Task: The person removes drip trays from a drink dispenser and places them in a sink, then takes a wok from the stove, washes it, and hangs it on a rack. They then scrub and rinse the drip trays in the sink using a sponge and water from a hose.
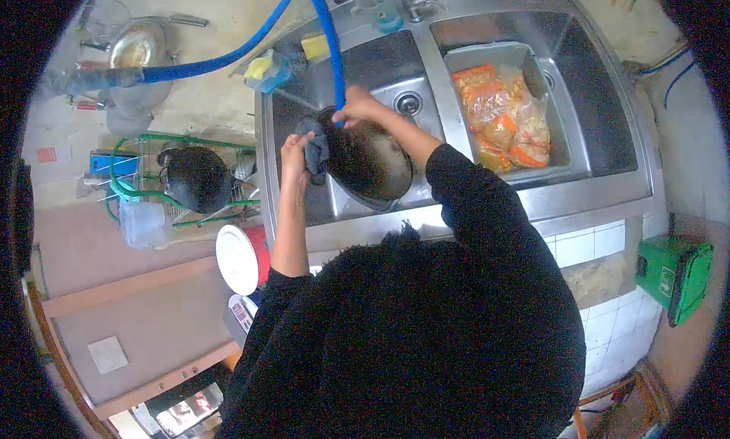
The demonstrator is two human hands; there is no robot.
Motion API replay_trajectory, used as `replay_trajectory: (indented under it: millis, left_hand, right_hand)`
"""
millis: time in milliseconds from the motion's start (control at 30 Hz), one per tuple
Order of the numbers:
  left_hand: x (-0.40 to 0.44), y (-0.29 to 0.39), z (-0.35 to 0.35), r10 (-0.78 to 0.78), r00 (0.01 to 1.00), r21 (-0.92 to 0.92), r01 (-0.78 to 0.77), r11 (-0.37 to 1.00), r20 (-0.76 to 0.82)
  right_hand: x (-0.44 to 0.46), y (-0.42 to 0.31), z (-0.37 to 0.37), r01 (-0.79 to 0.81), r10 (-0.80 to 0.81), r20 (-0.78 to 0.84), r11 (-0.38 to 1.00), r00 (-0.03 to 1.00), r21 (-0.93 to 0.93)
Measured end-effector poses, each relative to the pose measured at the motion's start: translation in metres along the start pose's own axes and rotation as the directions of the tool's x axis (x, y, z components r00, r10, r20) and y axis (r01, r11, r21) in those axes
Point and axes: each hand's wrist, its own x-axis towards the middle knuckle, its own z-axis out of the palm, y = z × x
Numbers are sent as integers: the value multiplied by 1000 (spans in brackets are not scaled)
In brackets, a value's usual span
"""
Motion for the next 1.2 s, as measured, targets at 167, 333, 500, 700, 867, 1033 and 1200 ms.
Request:
replay_trajectory:
  millis: [167,333,500,700,867,1033,1200]
  left_hand:
    - [0,0,-1,-56,997,-117,51,992,-44]
    - [-10,14,3,-36,996,-110,27,994,-85]
    - [0,4,-6,22,996,-55,-27,998,-90]
    - [-9,16,-4,44,998,-3,-44,999,-40]
    - [-11,10,-12,28,999,-7,-29,1000,-16]
    - [-14,6,-16,38,999,-13,-38,999,-18]
    - [-10,-5,-27,8,997,3,-8,1000,-83]
  right_hand:
    - [7,-7,3,53,-39,-149,995,988,86]
    - [-7,-5,6,20,-59,231,986,971,168]
    - [7,3,-10,-1,-5,-84,997,996,-73]
    - [-15,7,-15,-28,40,85,990,996,-137]
    - [-9,15,-19,15,-26,-139,996,990,-85]
    - [2,9,12,-28,30,-87,999,996,28]
    - [13,-4,57,117,-105,-104,987,989,112]
